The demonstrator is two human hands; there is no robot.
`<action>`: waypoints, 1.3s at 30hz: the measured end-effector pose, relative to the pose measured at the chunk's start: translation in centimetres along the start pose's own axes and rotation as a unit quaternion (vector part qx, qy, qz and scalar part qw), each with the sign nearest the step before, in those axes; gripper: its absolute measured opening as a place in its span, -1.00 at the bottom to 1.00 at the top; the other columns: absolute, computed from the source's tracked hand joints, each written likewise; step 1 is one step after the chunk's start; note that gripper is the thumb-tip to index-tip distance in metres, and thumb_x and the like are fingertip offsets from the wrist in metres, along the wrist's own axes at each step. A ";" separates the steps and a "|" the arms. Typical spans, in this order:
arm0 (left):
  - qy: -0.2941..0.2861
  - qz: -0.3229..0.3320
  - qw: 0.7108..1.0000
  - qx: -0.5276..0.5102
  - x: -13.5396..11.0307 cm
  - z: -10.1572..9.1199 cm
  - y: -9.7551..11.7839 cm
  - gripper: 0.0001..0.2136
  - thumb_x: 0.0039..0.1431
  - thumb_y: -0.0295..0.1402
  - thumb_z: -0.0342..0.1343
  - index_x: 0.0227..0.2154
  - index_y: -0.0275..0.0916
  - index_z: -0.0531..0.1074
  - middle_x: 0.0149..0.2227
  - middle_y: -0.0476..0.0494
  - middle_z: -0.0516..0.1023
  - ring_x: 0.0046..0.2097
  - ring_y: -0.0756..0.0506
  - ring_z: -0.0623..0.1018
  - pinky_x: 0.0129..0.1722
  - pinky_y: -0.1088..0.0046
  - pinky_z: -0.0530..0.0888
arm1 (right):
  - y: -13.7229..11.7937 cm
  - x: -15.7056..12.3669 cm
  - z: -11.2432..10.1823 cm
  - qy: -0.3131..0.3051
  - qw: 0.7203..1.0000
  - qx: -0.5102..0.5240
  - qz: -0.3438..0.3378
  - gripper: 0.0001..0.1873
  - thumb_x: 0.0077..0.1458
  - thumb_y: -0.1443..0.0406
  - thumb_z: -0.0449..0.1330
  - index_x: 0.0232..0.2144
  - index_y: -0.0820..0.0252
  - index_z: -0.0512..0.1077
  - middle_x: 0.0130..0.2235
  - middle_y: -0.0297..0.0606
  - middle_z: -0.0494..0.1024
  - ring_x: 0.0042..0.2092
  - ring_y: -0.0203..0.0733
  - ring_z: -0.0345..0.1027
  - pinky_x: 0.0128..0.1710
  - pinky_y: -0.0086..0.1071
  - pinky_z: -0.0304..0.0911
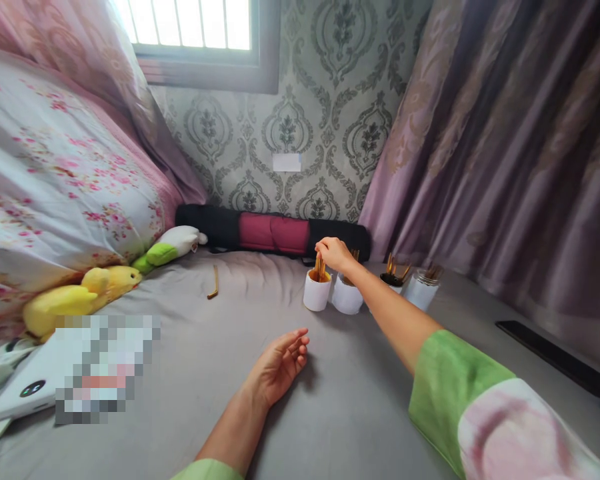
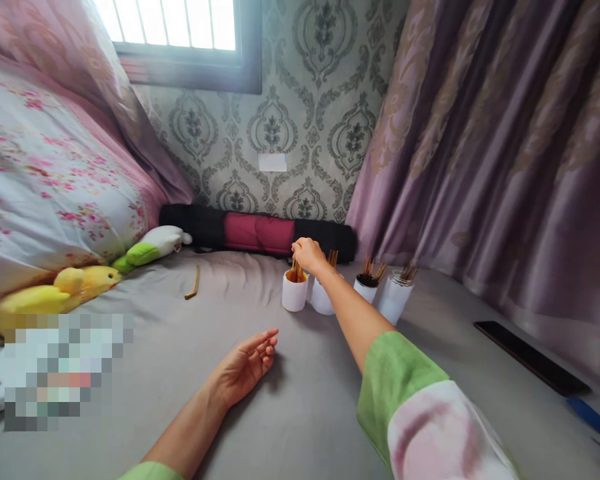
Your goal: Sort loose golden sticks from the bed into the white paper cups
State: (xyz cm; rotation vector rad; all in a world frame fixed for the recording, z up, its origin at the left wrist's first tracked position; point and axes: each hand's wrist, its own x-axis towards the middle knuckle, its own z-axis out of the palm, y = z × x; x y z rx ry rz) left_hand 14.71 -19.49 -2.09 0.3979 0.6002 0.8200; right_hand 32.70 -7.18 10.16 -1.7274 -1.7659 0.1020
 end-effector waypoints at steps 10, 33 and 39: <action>0.008 0.000 1.000 -0.010 0.0 0.1 0.0 -0.79 -0.07 -0.47 0.15 -0.31 -0.39 0.38 -0.46 -0.10 0.43 -0.50 0.10 0.40 -0.55 0.63 0.35 | 1.1 0.7 1.0 -0.011 1.000 -0.010 -0.005 -0.74 0.04 0.29 -0.03 -0.51 0.20 0.44 -0.51 -0.31 0.52 -0.43 -0.34 0.35 -0.41 -0.55 0.12; 0.011 0.002 1.000 -0.016 0.2 0.1 -0.1 -0.75 -0.09 -0.46 0.16 -0.28 -0.41 0.37 -0.43 -0.12 0.41 -0.50 0.10 0.38 -0.55 0.63 0.34 | 0.4 0.5 0.7 -0.008 0.993 -0.105 0.045 -0.70 0.03 0.16 -0.02 -0.29 0.00 0.47 -0.34 -0.30 0.52 -0.27 -0.24 0.35 -0.35 -0.47 0.15; 0.011 0.004 1.000 -0.018 0.2 0.0 -0.1 -0.74 -0.09 -0.46 0.16 -0.28 -0.41 0.37 -0.42 -0.13 0.41 -0.49 0.09 0.38 -0.54 0.62 0.34 | 0.5 0.6 0.8 -0.001 0.993 -0.106 0.049 -0.72 0.01 0.17 0.00 -0.25 -0.04 0.45 -0.27 -0.31 0.52 -0.21 -0.19 0.35 -0.30 -0.40 0.18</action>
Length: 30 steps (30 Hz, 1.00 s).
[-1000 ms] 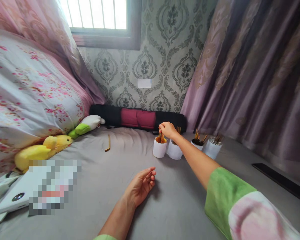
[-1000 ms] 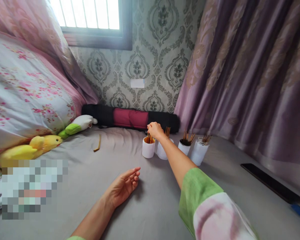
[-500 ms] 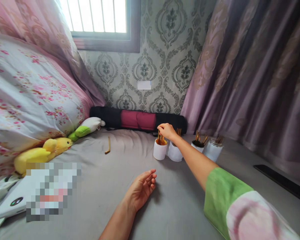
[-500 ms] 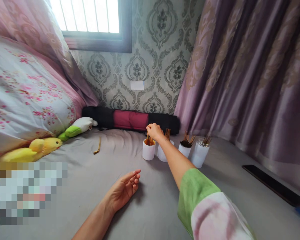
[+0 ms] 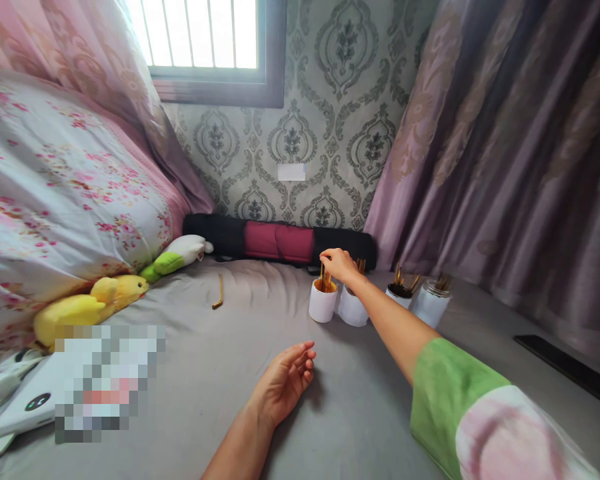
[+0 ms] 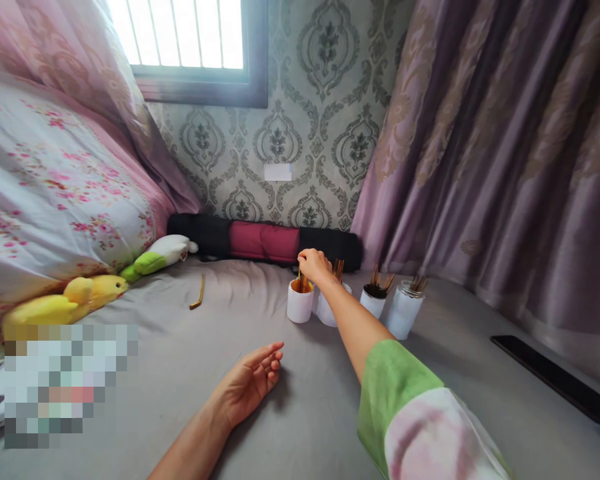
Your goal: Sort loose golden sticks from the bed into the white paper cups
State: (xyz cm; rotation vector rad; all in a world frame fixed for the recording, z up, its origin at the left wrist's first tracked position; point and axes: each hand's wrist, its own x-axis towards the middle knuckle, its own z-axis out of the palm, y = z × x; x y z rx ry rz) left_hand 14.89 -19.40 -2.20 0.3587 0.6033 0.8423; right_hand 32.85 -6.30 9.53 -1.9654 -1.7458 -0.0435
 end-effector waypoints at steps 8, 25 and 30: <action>-0.001 -0.003 1.000 0.005 0.1 0.1 0.1 -0.74 -0.10 -0.46 0.17 -0.28 -0.41 0.37 -0.43 -0.12 0.41 -0.49 0.10 0.39 -0.54 0.62 0.34 | 0.1 0.2 0.2 0.007 1.000 -0.005 0.017 -0.72 -0.01 0.18 0.03 -0.23 -0.06 0.44 -0.26 -0.30 0.51 -0.18 -0.18 0.34 -0.26 -0.36 0.19; -0.008 0.000 1.000 0.005 0.2 -0.2 0.0 -0.76 -0.09 -0.45 0.16 -0.29 -0.39 0.38 -0.43 -0.12 0.41 -0.49 0.09 0.39 -0.54 0.62 0.34 | 0.5 0.4 0.2 0.004 1.000 -0.013 0.012 -0.69 -0.03 0.14 0.05 -0.19 -0.09 0.42 -0.24 -0.32 0.51 -0.18 -0.18 0.35 -0.25 -0.36 0.20; -0.007 -0.002 1.000 0.006 0.2 -0.2 0.0 -0.77 -0.08 -0.46 0.15 -0.29 -0.39 0.38 -0.44 -0.11 0.41 -0.50 0.10 0.39 -0.55 0.63 0.34 | 0.6 0.4 0.2 0.006 1.000 -0.016 0.014 -0.69 -0.02 0.15 0.06 -0.18 -0.08 0.41 -0.22 -0.31 0.51 -0.16 -0.18 0.34 -0.23 -0.36 0.19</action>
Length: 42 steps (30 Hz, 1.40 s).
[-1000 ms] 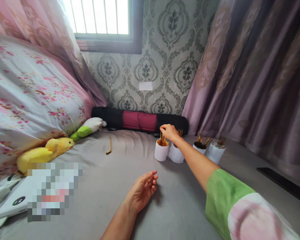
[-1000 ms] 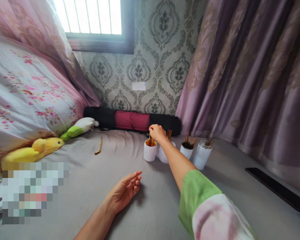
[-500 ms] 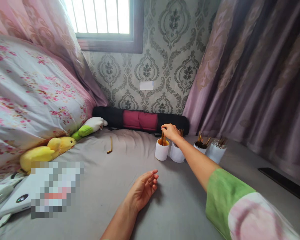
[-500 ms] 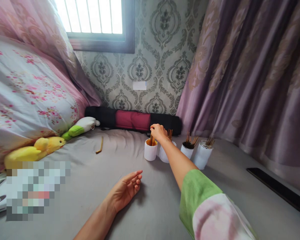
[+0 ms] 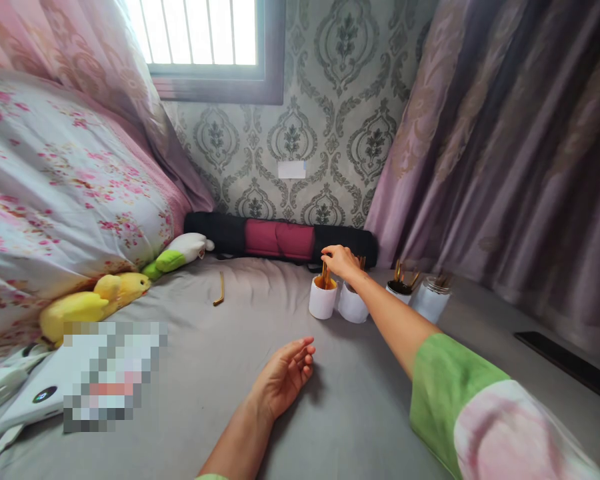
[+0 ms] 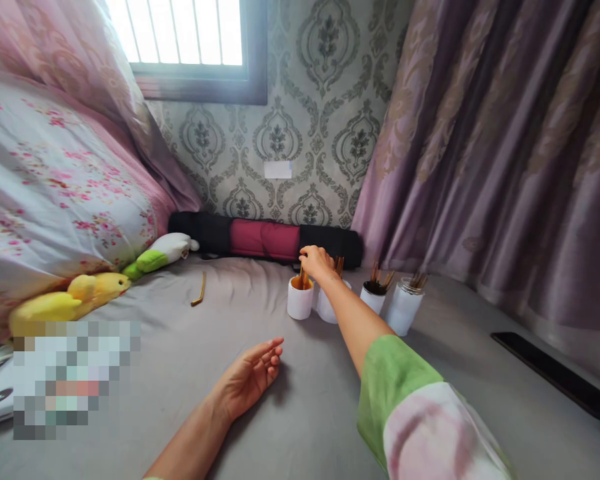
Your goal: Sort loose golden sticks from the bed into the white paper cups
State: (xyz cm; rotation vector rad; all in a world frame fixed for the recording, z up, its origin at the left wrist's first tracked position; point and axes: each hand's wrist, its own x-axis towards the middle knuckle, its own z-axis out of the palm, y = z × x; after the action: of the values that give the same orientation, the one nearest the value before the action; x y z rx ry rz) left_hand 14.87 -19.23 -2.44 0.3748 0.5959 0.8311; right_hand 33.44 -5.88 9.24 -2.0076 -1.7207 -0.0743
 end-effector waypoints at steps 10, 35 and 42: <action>-0.005 0.003 1.000 0.003 -0.1 0.1 0.1 -0.76 -0.07 -0.46 0.15 -0.28 -0.40 0.37 -0.45 -0.10 0.42 -0.50 0.11 0.39 -0.55 0.64 0.34 | 0.1 -0.4 -0.2 0.016 1.000 0.013 -0.006 -0.67 -0.03 0.16 0.06 -0.15 -0.06 0.39 -0.23 -0.28 0.50 -0.15 -0.18 0.33 -0.23 -0.35 0.19; -0.009 0.005 1.000 0.000 -0.4 0.1 0.3 -0.80 -0.04 -0.49 0.12 -0.29 -0.40 0.38 -0.44 -0.11 0.42 -0.50 0.11 0.39 -0.54 0.63 0.36 | 2.5 -4.6 -1.4 0.120 0.976 0.178 0.027 -0.69 0.03 0.22 -0.08 -0.35 0.17 0.44 -0.54 -0.31 0.50 -0.38 -0.26 0.37 -0.36 -0.46 0.19; -0.005 0.004 1.000 -0.005 -0.5 0.1 0.3 -0.81 -0.05 -0.51 0.13 -0.31 -0.40 0.38 -0.44 -0.11 0.42 -0.50 0.11 0.39 -0.54 0.63 0.36 | 2.6 -6.2 -0.8 0.134 0.959 0.248 0.037 -0.66 0.01 0.18 -0.08 -0.45 0.22 0.43 -0.56 -0.29 0.48 -0.44 -0.26 0.36 -0.41 -0.45 0.19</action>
State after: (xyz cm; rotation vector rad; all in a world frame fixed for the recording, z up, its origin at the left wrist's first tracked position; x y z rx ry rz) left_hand 14.52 -19.41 -2.02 0.3716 0.5810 0.8403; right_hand 34.88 -12.06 6.92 -1.6038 -1.3313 0.0994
